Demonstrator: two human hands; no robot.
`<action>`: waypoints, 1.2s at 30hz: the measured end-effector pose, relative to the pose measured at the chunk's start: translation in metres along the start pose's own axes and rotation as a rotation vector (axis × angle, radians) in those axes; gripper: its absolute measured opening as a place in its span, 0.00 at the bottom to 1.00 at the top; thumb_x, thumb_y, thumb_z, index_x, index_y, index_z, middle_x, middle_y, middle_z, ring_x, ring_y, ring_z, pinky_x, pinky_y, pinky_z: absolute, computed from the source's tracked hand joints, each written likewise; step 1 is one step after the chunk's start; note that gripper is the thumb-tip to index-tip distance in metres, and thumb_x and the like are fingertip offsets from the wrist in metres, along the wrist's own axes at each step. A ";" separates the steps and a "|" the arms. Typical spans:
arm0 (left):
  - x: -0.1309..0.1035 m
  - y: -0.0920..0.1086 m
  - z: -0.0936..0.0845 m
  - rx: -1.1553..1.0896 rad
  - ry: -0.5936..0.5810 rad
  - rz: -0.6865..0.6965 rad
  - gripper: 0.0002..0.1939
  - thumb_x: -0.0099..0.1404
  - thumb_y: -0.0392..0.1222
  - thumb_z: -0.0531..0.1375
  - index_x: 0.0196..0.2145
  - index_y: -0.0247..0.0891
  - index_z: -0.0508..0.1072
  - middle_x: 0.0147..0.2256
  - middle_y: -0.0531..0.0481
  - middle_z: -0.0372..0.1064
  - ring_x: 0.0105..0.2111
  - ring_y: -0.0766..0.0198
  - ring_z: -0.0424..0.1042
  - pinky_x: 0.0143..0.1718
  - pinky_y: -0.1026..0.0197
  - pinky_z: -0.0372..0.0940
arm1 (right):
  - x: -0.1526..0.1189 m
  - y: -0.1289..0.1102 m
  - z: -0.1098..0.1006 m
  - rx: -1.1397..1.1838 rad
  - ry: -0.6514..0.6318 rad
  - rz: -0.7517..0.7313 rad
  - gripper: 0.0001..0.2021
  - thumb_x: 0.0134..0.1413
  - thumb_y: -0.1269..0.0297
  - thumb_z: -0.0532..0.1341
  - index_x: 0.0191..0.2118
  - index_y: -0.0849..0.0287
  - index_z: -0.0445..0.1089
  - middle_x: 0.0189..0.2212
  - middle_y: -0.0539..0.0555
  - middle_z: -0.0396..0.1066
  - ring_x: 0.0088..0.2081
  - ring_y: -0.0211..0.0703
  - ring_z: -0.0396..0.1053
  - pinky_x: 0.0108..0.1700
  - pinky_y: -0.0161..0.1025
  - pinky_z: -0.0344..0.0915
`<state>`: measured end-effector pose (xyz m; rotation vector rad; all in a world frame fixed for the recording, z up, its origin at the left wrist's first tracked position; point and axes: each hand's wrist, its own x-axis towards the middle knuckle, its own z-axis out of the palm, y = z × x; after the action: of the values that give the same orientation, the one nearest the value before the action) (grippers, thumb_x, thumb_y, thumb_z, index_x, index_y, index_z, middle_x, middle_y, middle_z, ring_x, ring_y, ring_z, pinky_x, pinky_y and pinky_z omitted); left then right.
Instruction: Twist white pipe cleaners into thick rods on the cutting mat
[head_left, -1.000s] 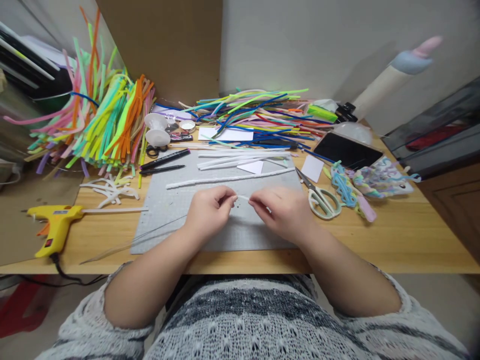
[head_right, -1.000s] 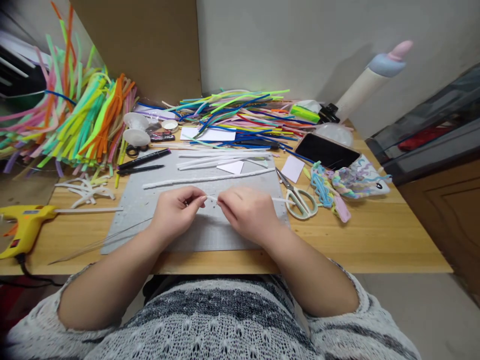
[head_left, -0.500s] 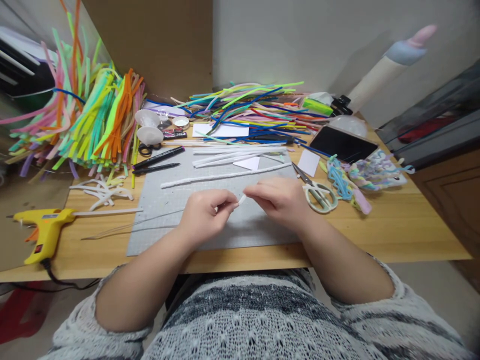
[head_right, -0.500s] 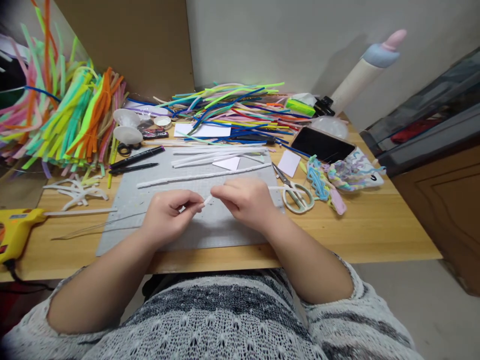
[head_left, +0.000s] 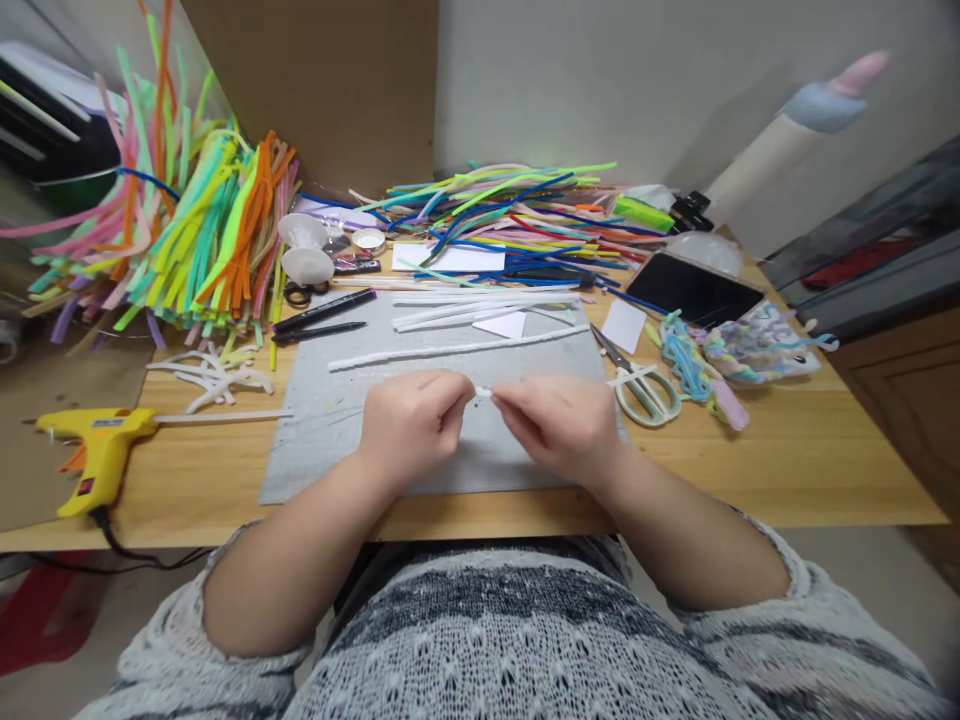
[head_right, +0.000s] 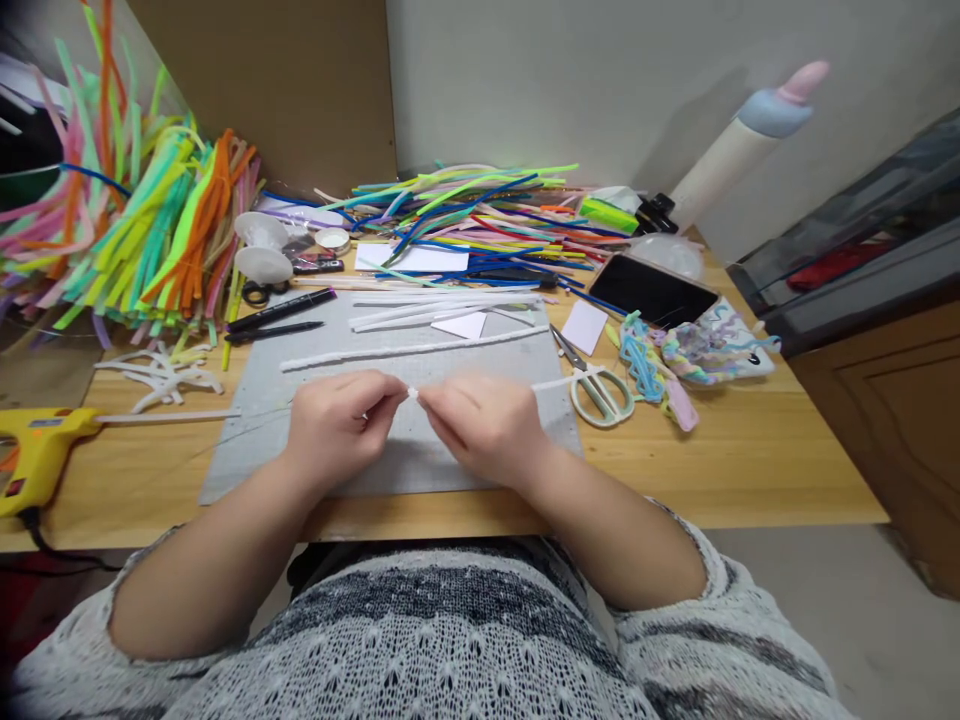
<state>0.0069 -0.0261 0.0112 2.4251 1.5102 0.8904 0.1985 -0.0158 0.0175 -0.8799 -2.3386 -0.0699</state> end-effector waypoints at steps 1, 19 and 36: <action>0.000 0.000 0.000 0.000 -0.012 0.030 0.08 0.60 0.34 0.53 0.30 0.40 0.72 0.28 0.53 0.74 0.29 0.65 0.70 0.31 0.64 0.59 | 0.002 0.004 -0.002 0.044 0.014 0.034 0.09 0.59 0.67 0.54 0.37 0.58 0.72 0.25 0.51 0.72 0.27 0.35 0.66 0.31 0.34 0.58; -0.001 0.000 -0.001 0.037 0.052 0.080 0.07 0.58 0.33 0.55 0.29 0.40 0.72 0.28 0.54 0.74 0.28 0.66 0.71 0.28 0.65 0.59 | 0.002 0.008 0.004 0.207 0.053 0.092 0.08 0.58 0.67 0.56 0.37 0.59 0.72 0.27 0.51 0.74 0.27 0.35 0.68 0.32 0.33 0.61; -0.001 -0.002 -0.001 0.009 0.062 0.072 0.06 0.57 0.32 0.56 0.28 0.40 0.72 0.26 0.55 0.73 0.27 0.66 0.70 0.29 0.66 0.59 | 0.001 0.011 0.011 0.284 0.116 0.137 0.06 0.56 0.70 0.58 0.38 0.59 0.71 0.31 0.52 0.76 0.31 0.36 0.71 0.34 0.33 0.64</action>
<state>0.0051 -0.0259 0.0107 2.4944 1.4581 0.9838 0.1984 -0.0043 0.0075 -0.8655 -2.1091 0.2551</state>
